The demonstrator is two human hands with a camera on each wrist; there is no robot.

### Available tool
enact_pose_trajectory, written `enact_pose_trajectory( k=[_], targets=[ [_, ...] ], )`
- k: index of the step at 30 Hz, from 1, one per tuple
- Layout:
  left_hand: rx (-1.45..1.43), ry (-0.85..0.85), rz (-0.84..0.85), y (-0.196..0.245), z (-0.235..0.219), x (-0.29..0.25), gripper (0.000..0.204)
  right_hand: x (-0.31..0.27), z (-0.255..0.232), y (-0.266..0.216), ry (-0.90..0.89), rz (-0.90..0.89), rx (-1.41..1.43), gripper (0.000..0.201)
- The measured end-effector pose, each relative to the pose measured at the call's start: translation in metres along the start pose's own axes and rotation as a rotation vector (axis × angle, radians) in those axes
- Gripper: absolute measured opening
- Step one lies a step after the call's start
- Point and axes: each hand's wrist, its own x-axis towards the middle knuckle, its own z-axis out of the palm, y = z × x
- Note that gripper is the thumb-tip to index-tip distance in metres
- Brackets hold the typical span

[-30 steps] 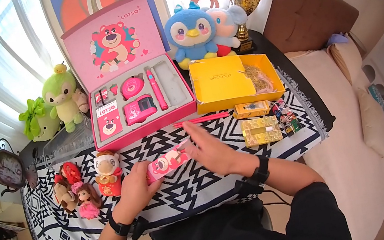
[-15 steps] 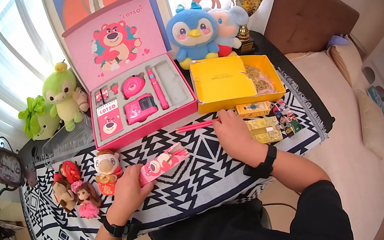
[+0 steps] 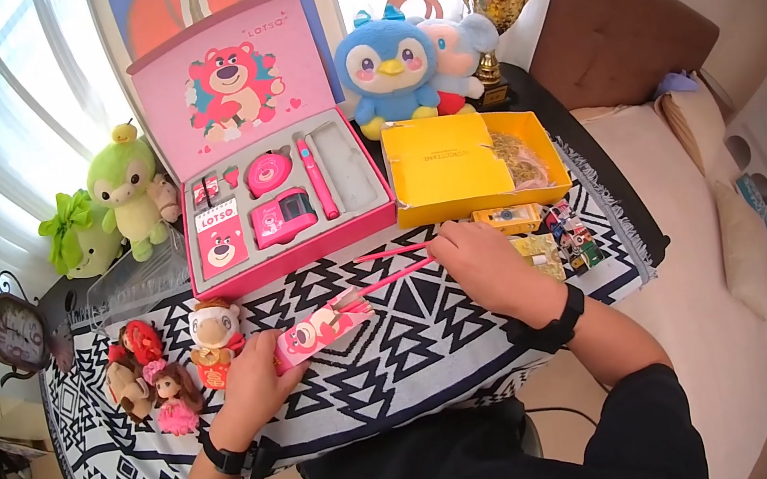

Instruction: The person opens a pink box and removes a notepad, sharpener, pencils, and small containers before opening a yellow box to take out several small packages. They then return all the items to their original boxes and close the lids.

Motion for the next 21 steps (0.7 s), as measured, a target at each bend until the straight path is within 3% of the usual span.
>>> enact_pose_trajectory(
  k=[9,14,18,20,21],
  targets=[
    [-0.028,-0.003,0.044,0.009,-0.002,0.004,0.052,0.004,0.004,-0.011,0.084,-0.083,0.045,0.014],
    [-0.060,0.018,0.101,0.018,0.012,0.006,0.051,0.012,0.033,-0.052,0.103,0.040,0.697,0.044],
    [-0.035,0.045,0.114,0.022,0.019,0.007,0.051,0.013,0.061,-0.072,0.170,0.031,0.832,0.055],
    [-0.036,0.029,0.093,0.015,0.016,0.005,0.051,0.015,0.057,-0.062,0.092,0.058,0.869,0.056],
    [-0.046,0.033,0.073,0.013,0.014,0.004,0.052,0.019,0.051,-0.052,0.052,0.064,0.731,0.049]
  ],
)
